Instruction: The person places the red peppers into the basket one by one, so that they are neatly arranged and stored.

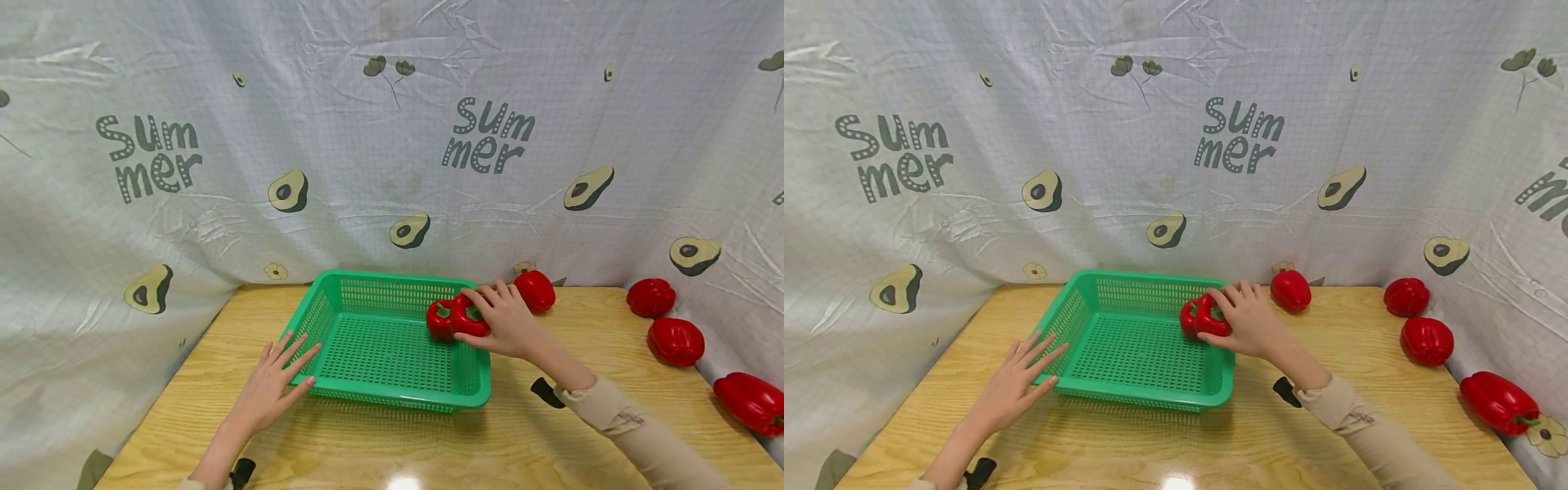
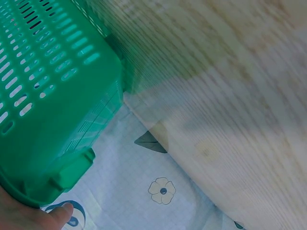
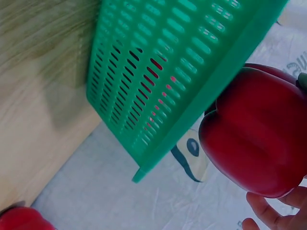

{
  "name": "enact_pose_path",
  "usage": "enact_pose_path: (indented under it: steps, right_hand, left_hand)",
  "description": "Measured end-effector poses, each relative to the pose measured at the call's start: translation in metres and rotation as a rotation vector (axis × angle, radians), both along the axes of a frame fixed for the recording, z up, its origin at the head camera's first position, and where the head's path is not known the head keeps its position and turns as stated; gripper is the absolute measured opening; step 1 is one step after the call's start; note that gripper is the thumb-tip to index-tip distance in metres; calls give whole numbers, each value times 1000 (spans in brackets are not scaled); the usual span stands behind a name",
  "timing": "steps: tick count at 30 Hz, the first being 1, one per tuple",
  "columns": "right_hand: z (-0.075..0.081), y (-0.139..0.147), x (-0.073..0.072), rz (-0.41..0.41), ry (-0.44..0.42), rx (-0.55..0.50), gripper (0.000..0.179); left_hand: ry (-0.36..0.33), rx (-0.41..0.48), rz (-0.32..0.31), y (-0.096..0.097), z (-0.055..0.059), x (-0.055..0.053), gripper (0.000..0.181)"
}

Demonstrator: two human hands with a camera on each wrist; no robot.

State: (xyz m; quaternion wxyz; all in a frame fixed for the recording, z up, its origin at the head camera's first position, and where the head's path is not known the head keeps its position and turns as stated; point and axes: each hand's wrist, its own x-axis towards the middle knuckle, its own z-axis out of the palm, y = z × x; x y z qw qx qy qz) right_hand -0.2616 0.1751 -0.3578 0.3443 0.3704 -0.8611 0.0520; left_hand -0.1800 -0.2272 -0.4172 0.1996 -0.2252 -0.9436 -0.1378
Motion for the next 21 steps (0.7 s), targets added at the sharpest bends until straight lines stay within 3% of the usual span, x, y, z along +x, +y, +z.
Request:
enact_pose_path:
  steps: [21]
  right_hand:
    - [-14, -18, -14, 73, -83, 121, 73]
  left_hand:
    - [-25, 10, 8, 0, 1, 1, 53]
